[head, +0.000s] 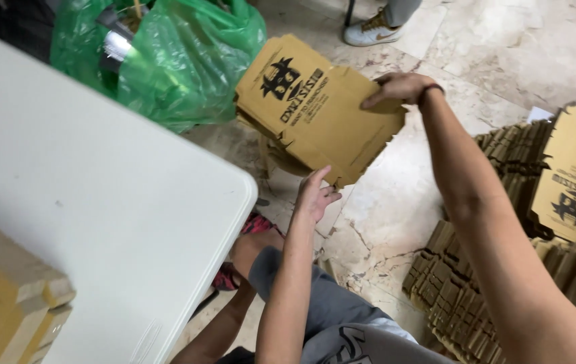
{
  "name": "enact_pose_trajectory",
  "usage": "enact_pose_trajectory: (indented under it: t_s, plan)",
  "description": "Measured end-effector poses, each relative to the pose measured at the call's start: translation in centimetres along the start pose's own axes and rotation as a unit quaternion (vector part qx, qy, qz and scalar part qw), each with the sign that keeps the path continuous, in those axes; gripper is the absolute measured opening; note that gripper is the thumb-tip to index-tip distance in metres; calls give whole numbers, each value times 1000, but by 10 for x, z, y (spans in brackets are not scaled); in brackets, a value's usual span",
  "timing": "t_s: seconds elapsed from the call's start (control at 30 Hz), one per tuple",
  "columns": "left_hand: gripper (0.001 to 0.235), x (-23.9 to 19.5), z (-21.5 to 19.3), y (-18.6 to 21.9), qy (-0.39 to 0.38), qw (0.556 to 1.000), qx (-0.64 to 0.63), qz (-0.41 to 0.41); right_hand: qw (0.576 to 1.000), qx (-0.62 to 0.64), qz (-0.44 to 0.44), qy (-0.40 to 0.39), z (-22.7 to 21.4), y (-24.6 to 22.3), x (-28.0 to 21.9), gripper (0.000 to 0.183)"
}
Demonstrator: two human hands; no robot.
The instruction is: Folding flat cardboard templates into boxes and stacking them on a table.
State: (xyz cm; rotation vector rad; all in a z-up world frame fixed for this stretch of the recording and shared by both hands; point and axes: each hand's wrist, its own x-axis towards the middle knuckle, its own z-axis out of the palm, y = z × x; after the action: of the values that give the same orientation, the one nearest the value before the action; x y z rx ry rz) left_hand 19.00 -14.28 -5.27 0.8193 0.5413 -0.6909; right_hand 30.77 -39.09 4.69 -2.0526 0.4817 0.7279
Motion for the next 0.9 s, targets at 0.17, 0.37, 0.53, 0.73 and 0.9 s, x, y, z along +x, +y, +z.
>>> enact_pose_trajectory:
  t_s: [0.17, 0.37, 0.53, 0.73, 0.9]
  plan:
    - [113, 17, -36, -18, 8, 1000, 26, 0, 981, 179, -28, -63, 30, 74, 54, 70]
    - [109, -35, -63, -6, 54, 984, 169, -6, 978, 163, -120, -50, 66, 69, -10, 43]
    - [85, -85, -106, -11, 101, 984, 143, 39, 960, 257, -109, -9, 90, 68, -111, 67]
    - [83, -111, -114, -14, -156, 985, -12, -69, 835, 405, -364, -72, 105, 281, -99, 48]
    - [89, -173, -22, 24, -154, 978, -135, -41, 742, 548, -357, -148, 92, 267, -167, 56]
